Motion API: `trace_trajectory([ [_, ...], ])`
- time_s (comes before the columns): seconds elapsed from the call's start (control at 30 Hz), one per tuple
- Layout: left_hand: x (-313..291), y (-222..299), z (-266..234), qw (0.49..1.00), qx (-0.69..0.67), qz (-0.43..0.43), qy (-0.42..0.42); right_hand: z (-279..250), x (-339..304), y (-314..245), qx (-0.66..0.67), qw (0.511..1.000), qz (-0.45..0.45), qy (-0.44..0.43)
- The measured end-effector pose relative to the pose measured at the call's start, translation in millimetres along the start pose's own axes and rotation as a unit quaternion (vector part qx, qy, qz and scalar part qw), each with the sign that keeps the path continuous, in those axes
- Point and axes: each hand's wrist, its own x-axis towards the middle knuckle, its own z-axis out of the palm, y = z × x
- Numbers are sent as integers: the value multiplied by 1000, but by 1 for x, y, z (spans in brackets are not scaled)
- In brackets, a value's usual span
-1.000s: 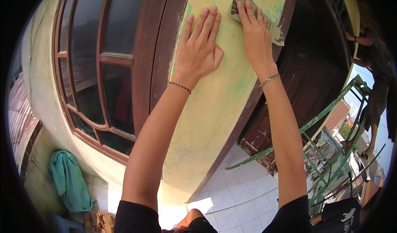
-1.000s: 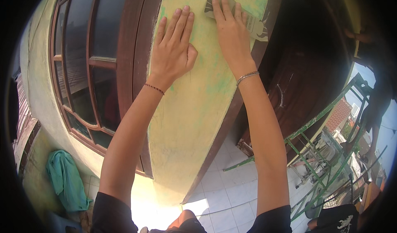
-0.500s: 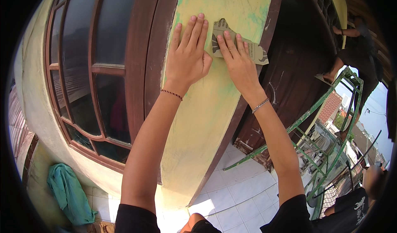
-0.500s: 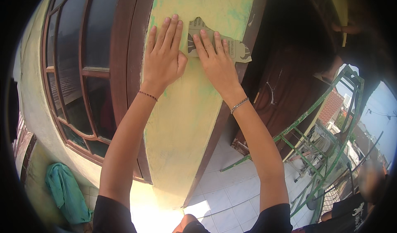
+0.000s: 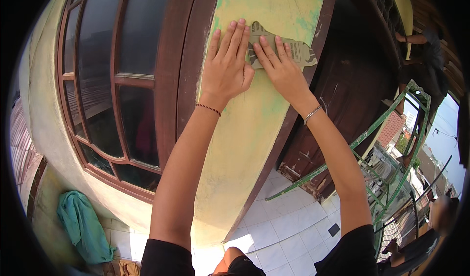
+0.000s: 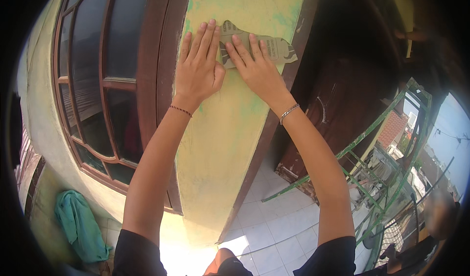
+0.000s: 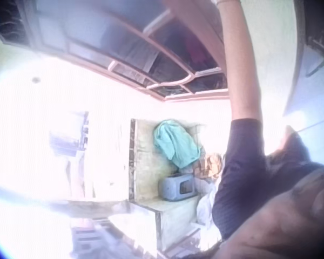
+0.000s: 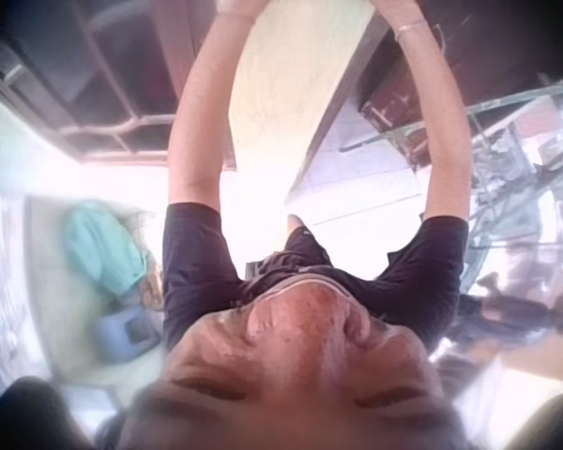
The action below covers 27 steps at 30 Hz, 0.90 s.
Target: The person sands a yellow-painted wall section next to a window using a sanding block. They move the block in repeated strokes along the wall surface while another person works on a ladder nearby.
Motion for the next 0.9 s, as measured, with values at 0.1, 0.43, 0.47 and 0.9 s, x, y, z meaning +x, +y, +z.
trace_trajectory([
  [0.1, -5, 2, -3, 1000, 12, -4, -12, -10, 7, 27, -6, 987, 154, -54],
  [0.43, -3, 2, 1, 1000, 8, 0, -4, -4, 9, 22, -42, 997, 61, -5],
  [0.47, -4, -3, -1, 1000, 23, 6, -7, -3, 13, 23, -31, 999, 29, 4],
  [0.9, -4, -3, 5, 1000, 3, 21, 1, 2, -12, 11, 9, 1000, 25, 16],
])
